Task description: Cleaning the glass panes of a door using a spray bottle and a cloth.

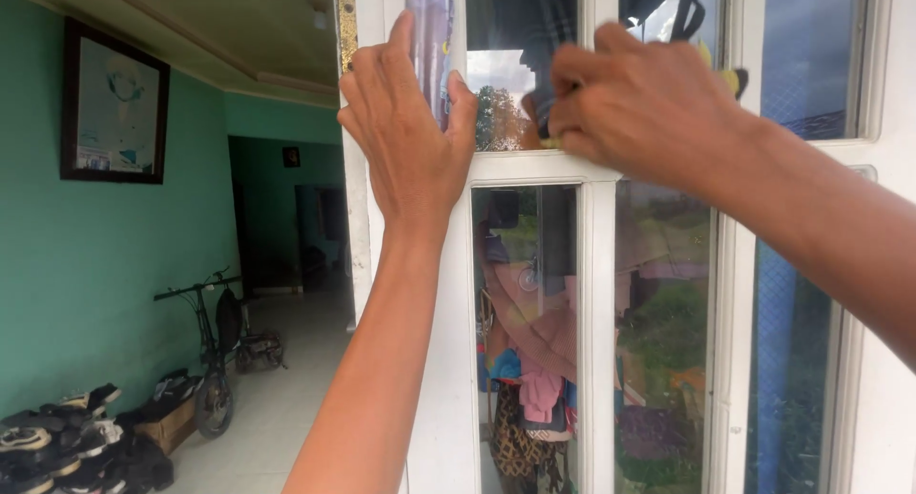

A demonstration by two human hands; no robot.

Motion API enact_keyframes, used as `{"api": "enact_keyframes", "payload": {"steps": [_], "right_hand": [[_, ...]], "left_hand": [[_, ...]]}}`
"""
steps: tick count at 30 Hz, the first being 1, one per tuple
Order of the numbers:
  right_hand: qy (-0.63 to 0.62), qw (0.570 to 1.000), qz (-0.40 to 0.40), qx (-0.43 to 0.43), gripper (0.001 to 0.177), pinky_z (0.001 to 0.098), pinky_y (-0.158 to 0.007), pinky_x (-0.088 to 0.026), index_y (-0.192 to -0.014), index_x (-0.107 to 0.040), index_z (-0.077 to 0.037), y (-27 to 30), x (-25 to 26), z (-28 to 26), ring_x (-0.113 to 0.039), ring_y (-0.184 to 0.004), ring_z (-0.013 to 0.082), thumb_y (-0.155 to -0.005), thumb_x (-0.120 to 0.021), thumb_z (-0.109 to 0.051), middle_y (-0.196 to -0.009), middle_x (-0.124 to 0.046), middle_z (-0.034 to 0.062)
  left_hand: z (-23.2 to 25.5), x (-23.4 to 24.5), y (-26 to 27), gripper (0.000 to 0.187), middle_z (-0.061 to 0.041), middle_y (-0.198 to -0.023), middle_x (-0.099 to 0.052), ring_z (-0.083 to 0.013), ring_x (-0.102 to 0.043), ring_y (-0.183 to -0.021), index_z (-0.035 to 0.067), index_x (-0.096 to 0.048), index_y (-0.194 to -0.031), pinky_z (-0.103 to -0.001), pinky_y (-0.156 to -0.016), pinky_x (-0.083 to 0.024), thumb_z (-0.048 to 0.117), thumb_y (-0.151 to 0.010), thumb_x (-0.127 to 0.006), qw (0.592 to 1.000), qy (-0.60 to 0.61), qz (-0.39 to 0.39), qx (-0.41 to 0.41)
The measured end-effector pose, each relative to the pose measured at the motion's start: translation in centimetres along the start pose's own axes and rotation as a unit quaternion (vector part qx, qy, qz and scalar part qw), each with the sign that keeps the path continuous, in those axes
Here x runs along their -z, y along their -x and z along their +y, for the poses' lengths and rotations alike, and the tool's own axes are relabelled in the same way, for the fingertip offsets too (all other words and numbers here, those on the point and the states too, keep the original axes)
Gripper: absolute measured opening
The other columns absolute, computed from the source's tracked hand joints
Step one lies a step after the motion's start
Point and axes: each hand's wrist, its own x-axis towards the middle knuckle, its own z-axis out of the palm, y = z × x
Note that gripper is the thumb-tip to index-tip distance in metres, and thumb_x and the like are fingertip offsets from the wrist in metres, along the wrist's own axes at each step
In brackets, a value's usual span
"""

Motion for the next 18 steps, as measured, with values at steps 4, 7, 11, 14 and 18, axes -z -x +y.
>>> {"api": "enact_keyframes", "payload": {"steps": [4,7,11,14,18], "right_hand": [[0.081,0.989,0.104,-0.063,0.014,0.0176,-0.052,-0.052,-0.1,-0.079,-0.037,-2.4,-2.1,1.9,-0.059,-0.085,0.008,-0.106,-0.067,-0.041,-0.107,-0.065,-0.0142],[0.072,0.972,0.191,-0.114,0.012,0.0222,-0.052,-0.049,-0.096,-0.082,-0.035,-4.8,-3.9,3.2,-0.061,-0.083,0.0079,-0.103,-0.073,-0.035,-0.105,-0.066,-0.0142],[0.013,0.939,0.286,-0.19,0.012,0.0341,-0.055,-0.053,-0.095,-0.085,-0.021,-8.4,-5.1,3.8,-0.064,-0.084,0.0181,-0.1,-0.076,-0.026,-0.099,-0.07,-0.005],[-0.043,0.913,0.337,-0.226,0.012,0.0427,-0.06,-0.056,-0.091,-0.083,-0.009,-10.9,-6.2,4.0,-0.065,-0.083,0.031,-0.089,-0.073,-0.015,-0.097,-0.071,0.0085],[-0.061,0.91,0.333,-0.24,0.009,0.0384,-0.064,-0.057,-0.088,-0.081,-0.006,-10.3,-6.2,3.3,-0.066,-0.085,0.0273,-0.087,-0.072,-0.009,-0.095,-0.072,0.0084]], "left_hand": [[-0.1,0.2,-0.6,0.061,-0.01,-0.121,-0.05,-0.0254,-0.043,-0.104,0.008,-0.04,-0.148,-0.04,-0.089,-0.034,0.022,-0.097,-0.07,1.0,0.008,0.025,0.01],[-0.1,0.1,-1.1,0.059,-0.012,-0.118,-0.049,-0.0263,-0.042,-0.101,0.006,-0.042,-0.146,-0.04,-0.087,-0.033,0.021,-0.095,-0.068,1.0,0.017,0.021,0.012],[-0.3,0.1,-1.3,0.059,-0.012,-0.116,-0.051,-0.0266,-0.044,-0.101,0.005,-0.045,-0.145,-0.04,-0.088,-0.033,0.02,-0.092,-0.067,0.999,0.022,0.015,0.026],[-0.2,0.2,-1.4,0.059,-0.013,-0.115,-0.051,-0.0269,-0.044,-0.101,0.004,-0.046,-0.144,-0.041,-0.089,-0.032,0.018,-0.091,-0.067,0.999,0.031,0.01,0.022],[-0.3,0.0,-1.4,0.059,-0.01,-0.115,-0.051,-0.0252,-0.044,-0.099,0.007,-0.046,-0.144,-0.04,-0.087,-0.033,0.019,-0.09,-0.069,0.999,0.028,0.0,0.022]]}}
